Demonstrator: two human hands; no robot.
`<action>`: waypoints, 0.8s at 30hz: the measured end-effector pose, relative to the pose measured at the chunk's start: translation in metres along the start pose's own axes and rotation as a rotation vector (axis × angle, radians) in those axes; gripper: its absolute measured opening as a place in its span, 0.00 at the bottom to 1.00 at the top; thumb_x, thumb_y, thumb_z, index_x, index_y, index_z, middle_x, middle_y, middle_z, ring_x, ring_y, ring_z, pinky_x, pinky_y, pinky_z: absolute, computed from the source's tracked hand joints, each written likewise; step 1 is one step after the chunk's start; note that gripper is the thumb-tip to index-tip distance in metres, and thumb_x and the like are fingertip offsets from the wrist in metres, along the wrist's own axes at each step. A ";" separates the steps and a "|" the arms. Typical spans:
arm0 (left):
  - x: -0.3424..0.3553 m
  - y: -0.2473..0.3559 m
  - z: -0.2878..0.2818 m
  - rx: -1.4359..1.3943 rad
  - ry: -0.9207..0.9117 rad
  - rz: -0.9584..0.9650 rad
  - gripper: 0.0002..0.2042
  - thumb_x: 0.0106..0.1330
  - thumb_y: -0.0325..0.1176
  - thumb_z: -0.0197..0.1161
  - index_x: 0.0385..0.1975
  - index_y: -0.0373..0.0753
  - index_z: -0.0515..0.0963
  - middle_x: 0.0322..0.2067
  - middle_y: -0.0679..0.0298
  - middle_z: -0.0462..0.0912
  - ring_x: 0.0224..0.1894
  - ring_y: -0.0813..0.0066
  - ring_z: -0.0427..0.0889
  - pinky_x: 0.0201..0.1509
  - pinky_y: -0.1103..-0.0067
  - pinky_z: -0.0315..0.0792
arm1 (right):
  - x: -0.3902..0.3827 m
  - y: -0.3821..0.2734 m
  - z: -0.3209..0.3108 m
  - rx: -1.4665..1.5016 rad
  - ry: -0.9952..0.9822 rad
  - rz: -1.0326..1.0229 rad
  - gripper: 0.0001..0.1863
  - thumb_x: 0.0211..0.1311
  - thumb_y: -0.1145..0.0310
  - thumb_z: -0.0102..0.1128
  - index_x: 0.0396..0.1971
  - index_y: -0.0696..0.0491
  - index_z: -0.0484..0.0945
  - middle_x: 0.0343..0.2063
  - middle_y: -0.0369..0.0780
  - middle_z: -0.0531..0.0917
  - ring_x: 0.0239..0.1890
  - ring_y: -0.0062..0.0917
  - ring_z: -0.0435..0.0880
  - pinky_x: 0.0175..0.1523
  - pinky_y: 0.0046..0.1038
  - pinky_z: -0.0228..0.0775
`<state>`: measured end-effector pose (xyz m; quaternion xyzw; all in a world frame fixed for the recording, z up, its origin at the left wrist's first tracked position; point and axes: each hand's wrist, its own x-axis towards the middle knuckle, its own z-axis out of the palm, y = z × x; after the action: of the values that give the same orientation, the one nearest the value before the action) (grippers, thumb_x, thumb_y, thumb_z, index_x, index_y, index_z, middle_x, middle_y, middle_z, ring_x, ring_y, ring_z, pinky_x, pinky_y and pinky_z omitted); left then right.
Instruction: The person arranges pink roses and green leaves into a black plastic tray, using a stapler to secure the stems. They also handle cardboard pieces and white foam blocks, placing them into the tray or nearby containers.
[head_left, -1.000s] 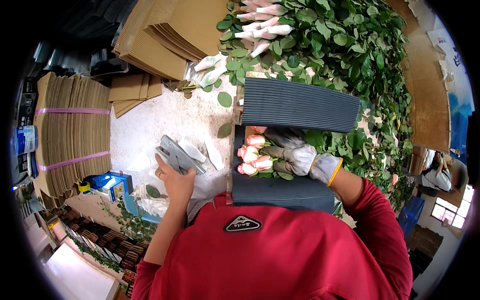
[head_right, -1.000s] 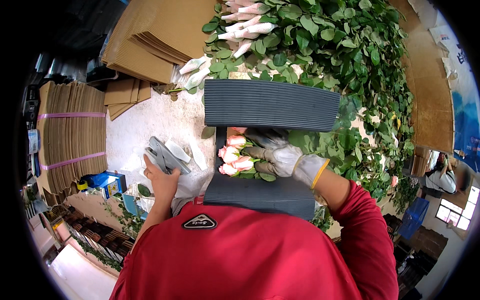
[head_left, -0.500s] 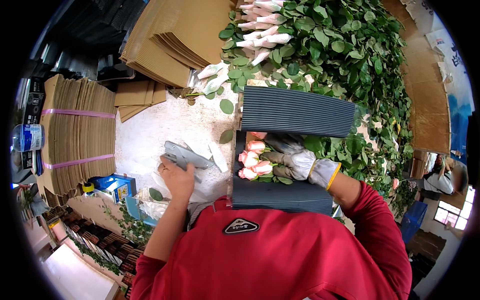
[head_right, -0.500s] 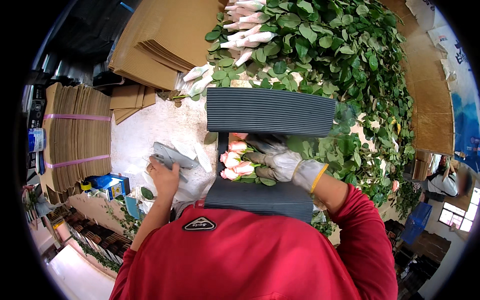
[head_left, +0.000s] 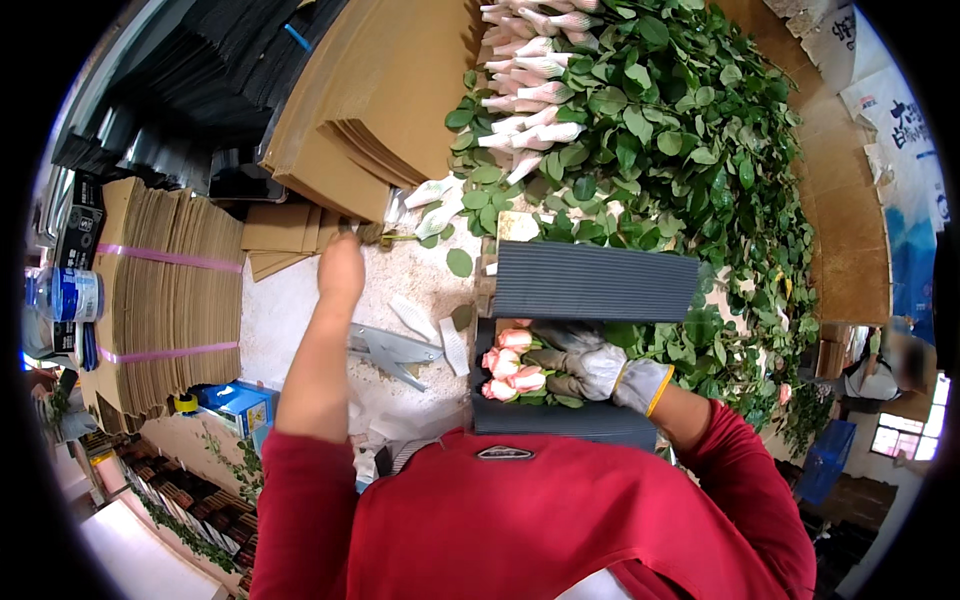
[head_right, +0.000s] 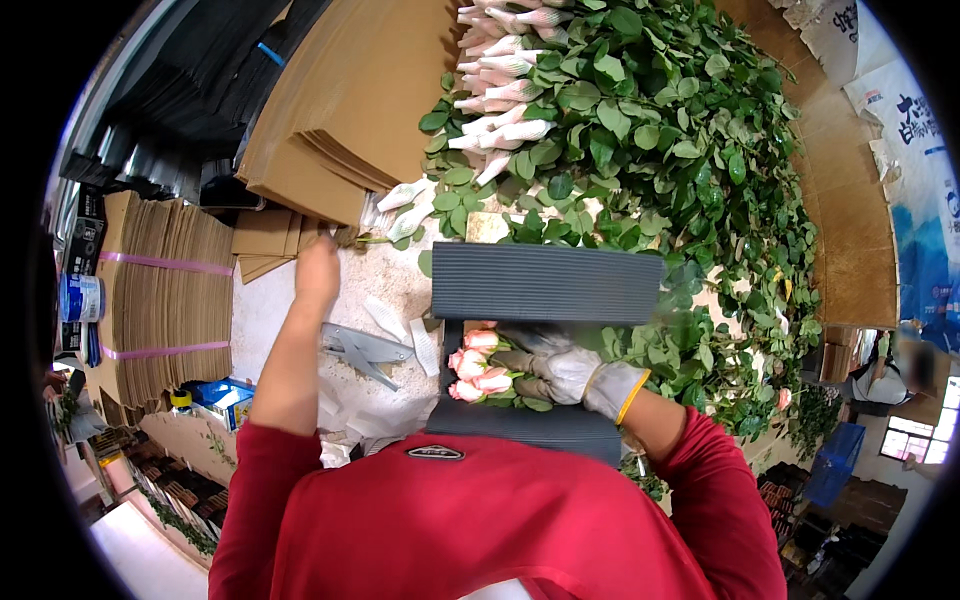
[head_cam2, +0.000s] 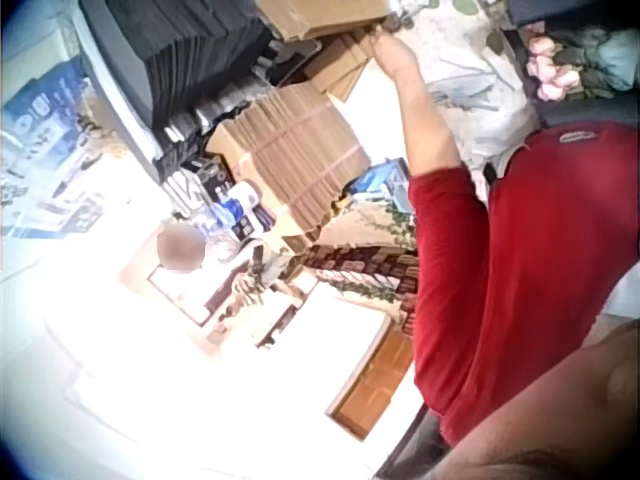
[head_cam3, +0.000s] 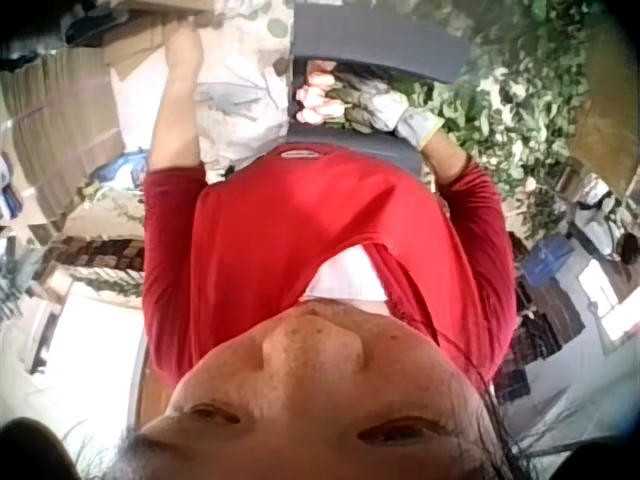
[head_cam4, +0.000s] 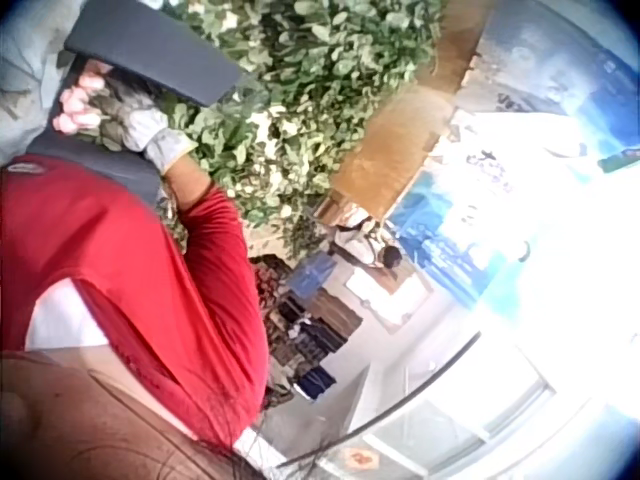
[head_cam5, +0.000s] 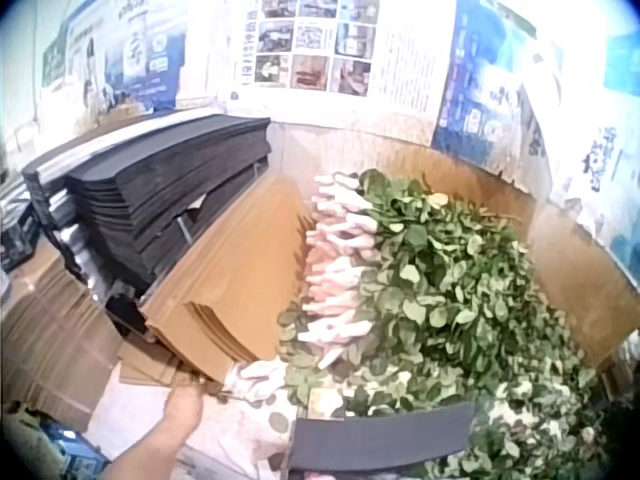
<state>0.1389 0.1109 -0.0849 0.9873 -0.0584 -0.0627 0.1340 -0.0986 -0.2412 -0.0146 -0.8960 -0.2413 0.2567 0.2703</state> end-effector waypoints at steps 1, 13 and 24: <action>-0.007 0.002 -0.007 -0.140 -0.005 -0.085 0.09 0.61 0.22 0.57 0.40 0.31 0.79 0.38 0.51 0.83 0.41 0.52 0.83 0.47 0.63 0.77 | -0.003 0.002 0.001 -0.035 0.006 -0.016 0.30 0.64 0.56 0.60 0.66 0.40 0.68 0.73 0.44 0.54 0.74 0.45 0.50 0.75 0.43 0.46; -0.090 0.087 -0.064 -0.623 0.314 0.055 0.25 0.62 0.33 0.66 0.56 0.26 0.69 0.56 0.46 0.72 0.60 0.48 0.69 0.66 0.65 0.61 | -0.004 -0.002 -0.004 -0.007 0.049 -0.026 0.29 0.62 0.58 0.62 0.64 0.43 0.71 0.72 0.47 0.56 0.74 0.47 0.50 0.75 0.45 0.45; -0.182 0.024 0.022 -0.103 0.225 -0.052 0.38 0.48 0.30 0.65 0.63 0.29 0.61 0.65 0.40 0.58 0.65 0.39 0.58 0.70 0.54 0.54 | -0.002 0.002 0.005 -0.013 0.044 0.000 0.29 0.62 0.57 0.60 0.64 0.44 0.71 0.72 0.48 0.56 0.73 0.49 0.51 0.74 0.46 0.43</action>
<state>-0.0455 0.1064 -0.0796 0.9810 -0.0139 0.0422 0.1887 -0.1031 -0.2423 -0.0191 -0.9033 -0.2369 0.2351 0.2695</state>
